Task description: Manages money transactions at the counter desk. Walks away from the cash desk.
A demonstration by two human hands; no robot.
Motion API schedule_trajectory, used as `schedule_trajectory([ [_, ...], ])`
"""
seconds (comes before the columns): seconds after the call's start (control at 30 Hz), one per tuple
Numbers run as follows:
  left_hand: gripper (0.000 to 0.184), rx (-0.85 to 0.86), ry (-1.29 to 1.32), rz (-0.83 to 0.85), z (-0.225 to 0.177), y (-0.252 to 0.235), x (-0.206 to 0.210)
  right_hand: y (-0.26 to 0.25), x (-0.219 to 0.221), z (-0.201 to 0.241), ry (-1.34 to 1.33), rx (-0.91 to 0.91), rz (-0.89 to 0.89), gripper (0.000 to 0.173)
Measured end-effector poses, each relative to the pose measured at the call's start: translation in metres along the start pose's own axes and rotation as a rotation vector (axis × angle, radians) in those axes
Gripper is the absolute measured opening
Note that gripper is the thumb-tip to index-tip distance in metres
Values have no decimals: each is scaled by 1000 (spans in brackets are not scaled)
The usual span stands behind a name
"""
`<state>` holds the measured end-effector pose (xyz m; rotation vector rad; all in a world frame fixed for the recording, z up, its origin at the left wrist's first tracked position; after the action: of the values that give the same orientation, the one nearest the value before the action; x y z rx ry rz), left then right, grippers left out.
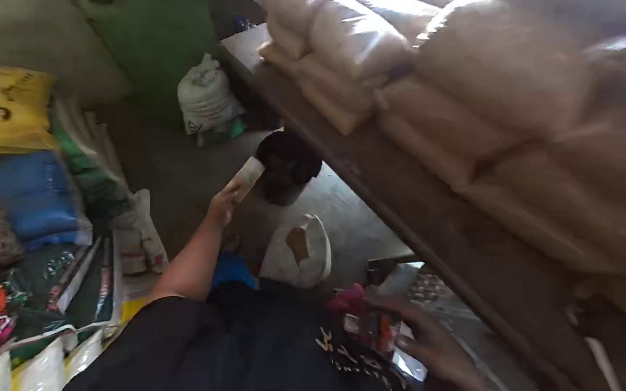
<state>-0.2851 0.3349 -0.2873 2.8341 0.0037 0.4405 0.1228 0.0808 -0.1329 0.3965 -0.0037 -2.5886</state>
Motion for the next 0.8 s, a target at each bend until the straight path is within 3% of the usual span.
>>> schedule_trajectory([
  [0.13, 46, 205, 187, 225, -71, -68, -31, -162, 57, -19, -120, 97, 84, 59],
  [0.23, 47, 198, 69, 237, -104, -124, -68, -290, 92, -27, -172, 190, 151, 52],
  [0.3, 40, 156, -214, 252, -132, -159, -95, -384, 113, -26, -268, 255, 125, 49],
  [0.37, 40, 127, -670, 355, -156, -179, -114, -472, 134, -21, -483, 338, -2, 49],
  [0.43, 41, 223, -1043, 456, -177, -183, -129, -554, 152, -11, -731, 427, -125, 53],
  [0.5, 36, 373, -1235, 492, -193, -181, -149, -627, 169, 4, -892, 459, -179, 53],
  [0.63, 27, 418, -1317, 410, -205, -180, -192, -733, 199, 21, -974, 484, -275, 33],
  [0.8, 28, 557, -1192, 91, -220, -181, -247, -837, 211, 48, -880, 393, -232, 32],
])
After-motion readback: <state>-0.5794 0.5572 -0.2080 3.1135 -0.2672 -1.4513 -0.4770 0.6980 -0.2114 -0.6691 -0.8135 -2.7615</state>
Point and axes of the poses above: each hand's wrist, its own y-axis away from the middle knuckle, its own x-axis out of the palm, z = x × y, the point moved 5 cm from there along -y, towards the middle knuckle, and after that the axes turned 7 degrees about z, right-handed, at the moved point
